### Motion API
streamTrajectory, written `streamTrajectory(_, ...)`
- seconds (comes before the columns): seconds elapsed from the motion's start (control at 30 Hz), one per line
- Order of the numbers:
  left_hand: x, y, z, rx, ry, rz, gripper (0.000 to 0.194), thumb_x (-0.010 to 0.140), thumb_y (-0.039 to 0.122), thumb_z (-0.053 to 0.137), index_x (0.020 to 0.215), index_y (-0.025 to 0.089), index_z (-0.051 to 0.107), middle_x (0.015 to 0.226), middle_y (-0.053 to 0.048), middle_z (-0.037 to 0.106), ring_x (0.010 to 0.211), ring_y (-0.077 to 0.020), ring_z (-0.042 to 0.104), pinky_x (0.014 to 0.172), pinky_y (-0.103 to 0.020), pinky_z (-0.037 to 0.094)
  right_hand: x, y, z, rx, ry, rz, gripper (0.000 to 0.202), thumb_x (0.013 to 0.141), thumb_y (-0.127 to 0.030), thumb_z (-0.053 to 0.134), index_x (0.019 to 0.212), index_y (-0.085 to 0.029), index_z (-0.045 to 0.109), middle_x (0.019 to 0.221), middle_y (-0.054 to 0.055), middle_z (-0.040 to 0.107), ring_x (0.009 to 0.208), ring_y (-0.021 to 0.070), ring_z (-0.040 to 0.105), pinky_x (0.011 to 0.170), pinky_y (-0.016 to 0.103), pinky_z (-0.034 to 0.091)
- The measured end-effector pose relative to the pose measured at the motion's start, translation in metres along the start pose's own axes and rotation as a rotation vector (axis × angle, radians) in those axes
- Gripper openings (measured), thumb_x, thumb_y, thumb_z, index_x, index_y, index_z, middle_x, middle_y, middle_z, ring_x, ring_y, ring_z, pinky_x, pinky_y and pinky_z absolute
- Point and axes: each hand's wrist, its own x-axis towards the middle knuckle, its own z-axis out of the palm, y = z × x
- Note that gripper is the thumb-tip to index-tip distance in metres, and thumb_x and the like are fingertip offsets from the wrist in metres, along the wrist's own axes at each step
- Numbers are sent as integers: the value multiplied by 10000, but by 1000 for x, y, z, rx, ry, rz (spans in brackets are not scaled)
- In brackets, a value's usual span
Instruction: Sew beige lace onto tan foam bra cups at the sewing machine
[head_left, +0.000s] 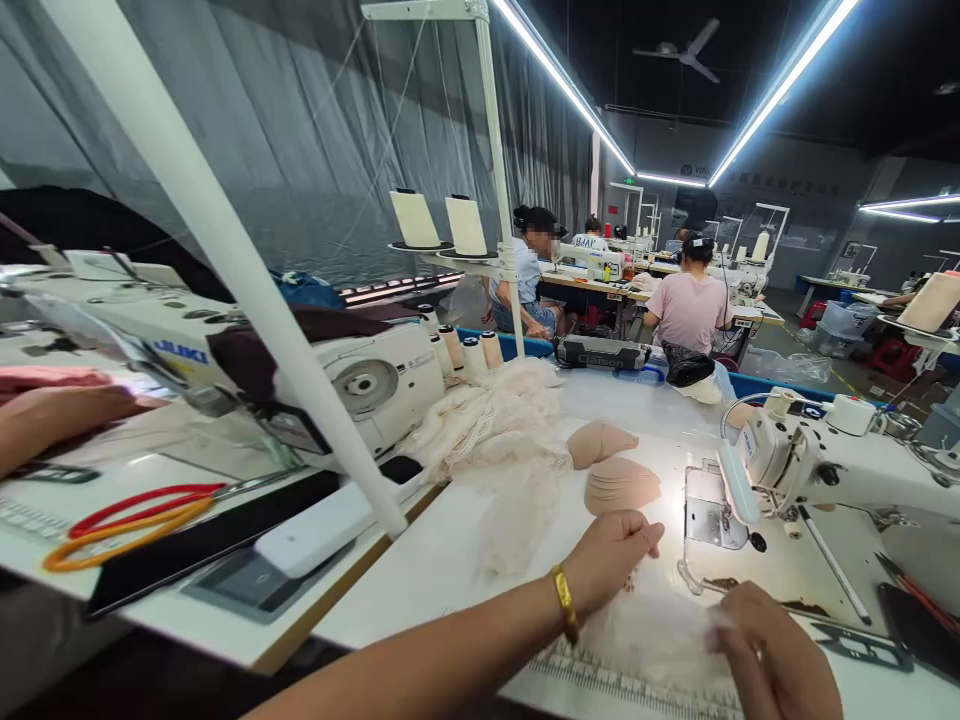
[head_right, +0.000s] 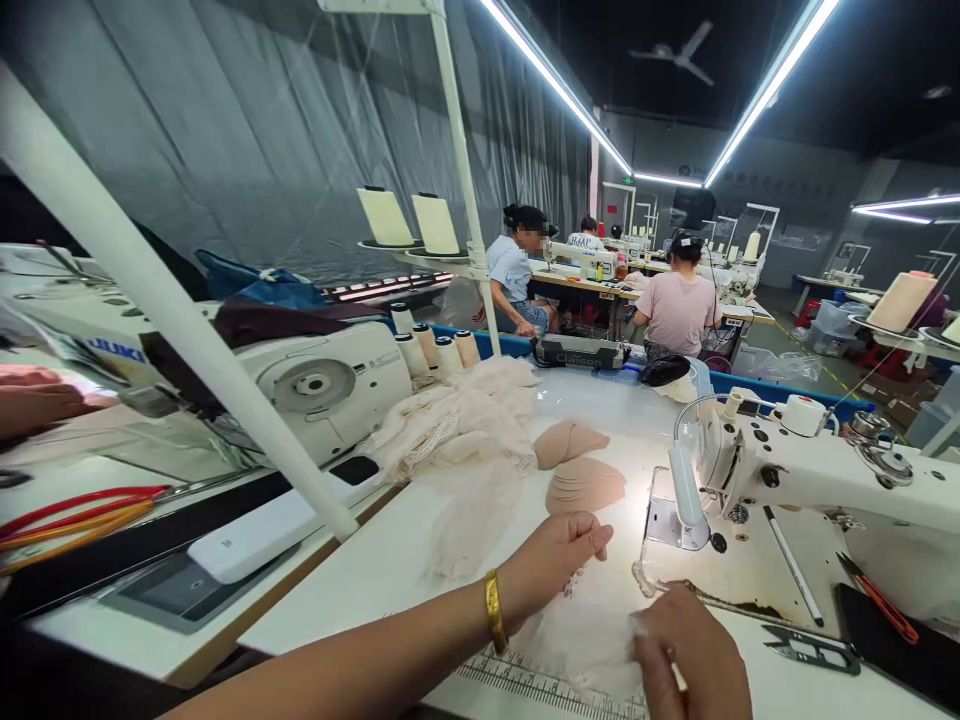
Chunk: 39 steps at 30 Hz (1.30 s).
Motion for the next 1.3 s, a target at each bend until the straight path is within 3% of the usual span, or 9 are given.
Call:
streamTrajectory(0.1, 17, 16, -29, 440, 106, 318, 314, 966, 472, 506, 970, 197, 657, 781, -23, 663, 741, -207, 610, 708, -328, 479, 8, 19, 7, 219, -88, 478, 338, 1032, -498, 492, 817, -251, 576, 623, -17, 596, 573, 170, 582, 561, 276, 473)
streamTrajectory(0.2, 42, 25, -56, 759, 175, 527, 279, 925, 277, 540, 1161, 187, 658, 1236, -114, 686, 1159, -287, 606, 1015, -437, 453, 17, 50, 13, 332, -170, 680, 469, 941, -672, 535, 743, -247, 517, 589, -22, 572, 545, 176, 543, 533, 280, 424)
streamTrajectory(0.33, 69, 17, -68, 860, 174, 502, 150, 898, 257, 580, 875, 192, 714, 959, -83, 742, 968, -280, 671, 935, -404, 494, 16, 82, 18, 415, -137, 742, 470, 903, -702, 550, 765, -252, 545, 605, -22, 536, 558, 180, 482, 516, 280, 354)
streamTrajectory(0.5, 79, 10, -66, 899, 238, 502, 270, 922, 305, 576, 696, 191, 668, 744, -67, 699, 806, -249, 664, 842, -366, 514, 15, 84, 17, 472, -92, 747, 457, 875, -676, 606, 772, -233, 561, 620, -34, 487, 565, 156, 418, 536, 271, 303)
streamTrajectory(0.73, 48, 46, -61, 682, 390, 559, 294, 996, 326, 409, 1062, 184, 657, 1055, -98, 716, 966, -237, 647, 906, -386, 510, 30, 70, 9, 533, -115, 795, 433, 796, -622, 724, 835, -219, 573, 646, -47, 528, 554, 127, 431, 522, 237, 318)
streamTrajectory(0.9, 1, 48, -26, 316, -9, 359, 219, 851, 341, 575, 1016, 204, 619, 790, 5, 680, 683, -167, 628, 601, -260, 494, 29, 66, 3, 584, -100, 796, 475, 894, -687, 593, 888, -211, 604, 780, 7, 635, 616, 141, 514, 609, 267, 426)
streamTrajectory(1.03, -12, 32, 4, 387, -95, 309, 183, 839, 276, 545, 999, 205, 597, 763, 11, 671, 638, -165, 611, 579, -270, 474, 27, 59, -1, 590, -132, 714, 474, 919, -675, 590, 949, -203, 620, 728, -23, 583, 626, 136, 516, 622, 264, 425)
streamTrajectory(1.2, -5, 42, 7, 539, -95, 634, 414, 835, 369, 668, 1200, 204, 562, 1183, -102, 667, 1104, -285, 631, 953, -431, 514, 26, 33, -8, 340, -217, 563, 253, 937, -468, 654, 984, -220, 669, 804, -11, 646, 745, 164, 593, 696, 278, 464)
streamTrajectory(1.3, 4, 52, -5, 534, -383, 684, 437, 792, 409, 721, 1163, 217, 591, 1154, -70, 676, 1094, -276, 627, 931, -378, 509, 26, 15, -15, 225, -277, 412, 149, 971, -364, 614, 957, -231, 679, 839, 1, 691, 784, 171, 624, 722, 285, 483)
